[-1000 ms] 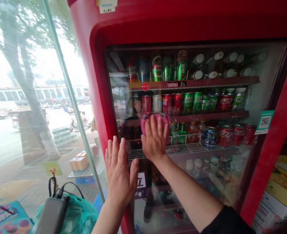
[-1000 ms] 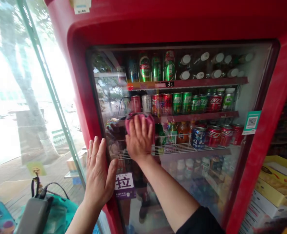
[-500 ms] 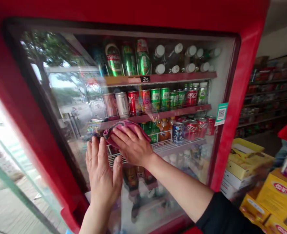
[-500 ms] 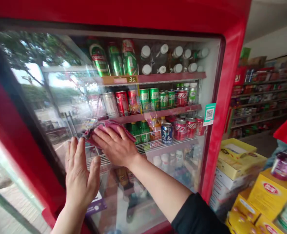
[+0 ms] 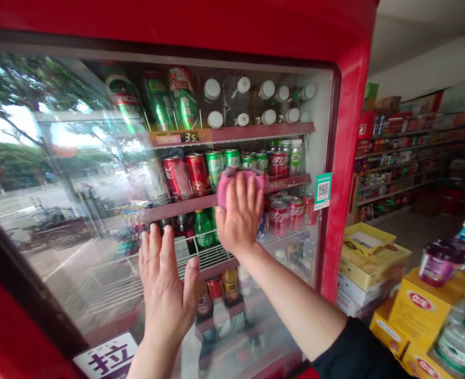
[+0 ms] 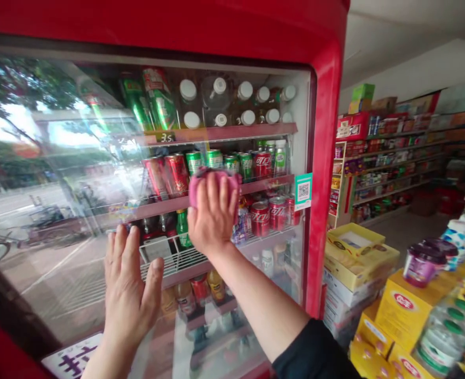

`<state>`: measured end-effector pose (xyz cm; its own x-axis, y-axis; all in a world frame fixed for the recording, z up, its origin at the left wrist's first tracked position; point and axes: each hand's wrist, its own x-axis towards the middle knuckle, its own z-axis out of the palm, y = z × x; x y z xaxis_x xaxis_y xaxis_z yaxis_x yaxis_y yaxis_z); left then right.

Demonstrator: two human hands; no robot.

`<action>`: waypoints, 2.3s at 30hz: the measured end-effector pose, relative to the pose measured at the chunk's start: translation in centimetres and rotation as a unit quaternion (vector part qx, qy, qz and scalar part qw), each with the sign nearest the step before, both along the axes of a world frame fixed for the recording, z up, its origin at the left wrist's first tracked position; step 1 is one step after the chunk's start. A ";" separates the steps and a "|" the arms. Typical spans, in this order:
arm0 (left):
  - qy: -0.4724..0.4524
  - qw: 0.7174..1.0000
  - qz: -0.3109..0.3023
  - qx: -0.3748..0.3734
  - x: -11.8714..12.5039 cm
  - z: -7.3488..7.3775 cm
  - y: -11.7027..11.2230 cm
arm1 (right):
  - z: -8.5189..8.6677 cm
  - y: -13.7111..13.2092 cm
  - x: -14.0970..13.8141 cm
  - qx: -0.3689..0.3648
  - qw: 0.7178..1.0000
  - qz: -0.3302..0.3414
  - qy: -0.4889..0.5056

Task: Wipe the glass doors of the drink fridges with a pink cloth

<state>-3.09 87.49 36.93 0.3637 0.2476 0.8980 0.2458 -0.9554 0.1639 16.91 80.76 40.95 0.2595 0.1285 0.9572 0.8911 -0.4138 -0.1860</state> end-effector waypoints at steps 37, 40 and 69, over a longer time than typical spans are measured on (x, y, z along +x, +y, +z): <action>-0.018 0.999 -0.025 0.011 11.2 2.2 -7.9 | 10.6 -11.1 19.6 0.148 0.982 -0.102 0.056; -0.031 0.999 -0.021 0.011 11.0 2.6 -7.7 | 10.2 -9.3 17.8 0.197 0.970 -0.109 0.089; -0.059 0.996 0.009 0.061 12.5 6.3 -8.1 | 14.8 -11.3 18.6 0.138 0.985 -0.084 0.065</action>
